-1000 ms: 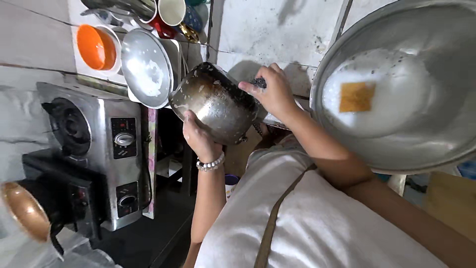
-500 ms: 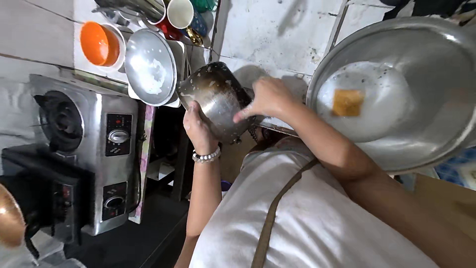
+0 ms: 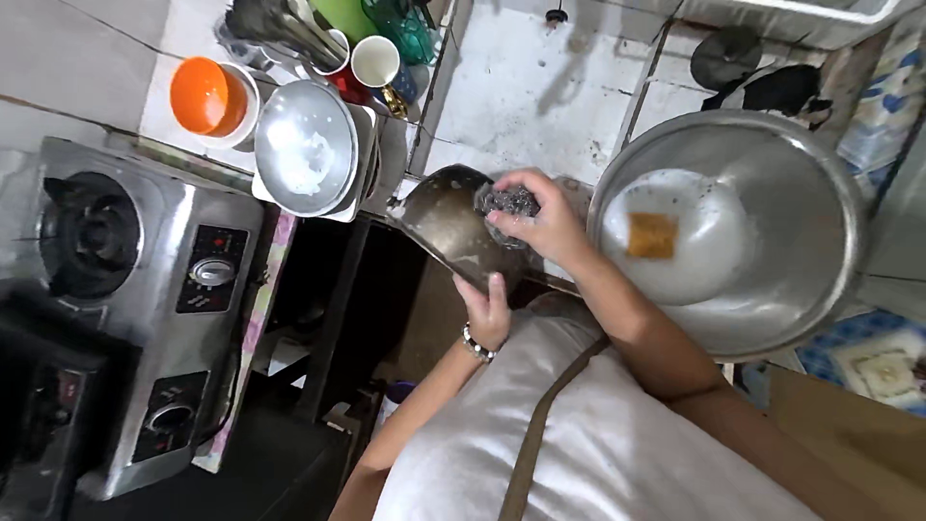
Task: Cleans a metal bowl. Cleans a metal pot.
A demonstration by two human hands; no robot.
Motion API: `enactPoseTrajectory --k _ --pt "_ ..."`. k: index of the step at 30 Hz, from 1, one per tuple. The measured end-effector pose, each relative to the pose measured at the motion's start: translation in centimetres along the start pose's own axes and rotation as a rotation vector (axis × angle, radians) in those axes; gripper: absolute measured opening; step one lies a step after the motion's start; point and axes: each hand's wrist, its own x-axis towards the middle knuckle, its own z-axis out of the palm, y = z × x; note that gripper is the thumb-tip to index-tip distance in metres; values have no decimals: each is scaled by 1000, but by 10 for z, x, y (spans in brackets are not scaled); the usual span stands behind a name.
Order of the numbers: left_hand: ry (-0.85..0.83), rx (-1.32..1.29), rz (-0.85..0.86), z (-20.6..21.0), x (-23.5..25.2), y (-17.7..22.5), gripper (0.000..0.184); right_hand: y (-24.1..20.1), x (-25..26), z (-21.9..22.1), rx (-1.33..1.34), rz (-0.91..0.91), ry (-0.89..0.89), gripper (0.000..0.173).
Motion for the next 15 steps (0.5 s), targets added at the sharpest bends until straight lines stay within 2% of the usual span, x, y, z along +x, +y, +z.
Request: enactPoseTrajectory --k 2,4,6,7,8,9,11,13,15 --pt "-24 -39 -135 -6 8 15 75 5 -1 2 -50 -70 -5 31" --pt "40 -70 -373 -14 29 38 73 8 -2 0 -64 -102 -23 28" --pt "99 -116 -606 -22 61 58 54 7 -5 -1 -73 -108 -64 29" --pt "97 -128 -703 -27 78 64 39 5 -6 -1 -82 -109 -87 30" --pt "78 -136 -774 -32 94 67 32 5 -6 1 -96 -118 -99 30" --pt "67 -137 -810 -35 108 68 32 3 -6 3 -114 -128 -106 29" --pt "112 -79 -771 -34 124 65 28 -3 -8 3 -173 -143 -98 29" --pt "110 -14 -709 -40 121 63 25 -10 -13 -8 -242 -162 4 29" --pt "153 9 -653 -45 109 57 26 -13 -20 -36 -281 -76 168 30"
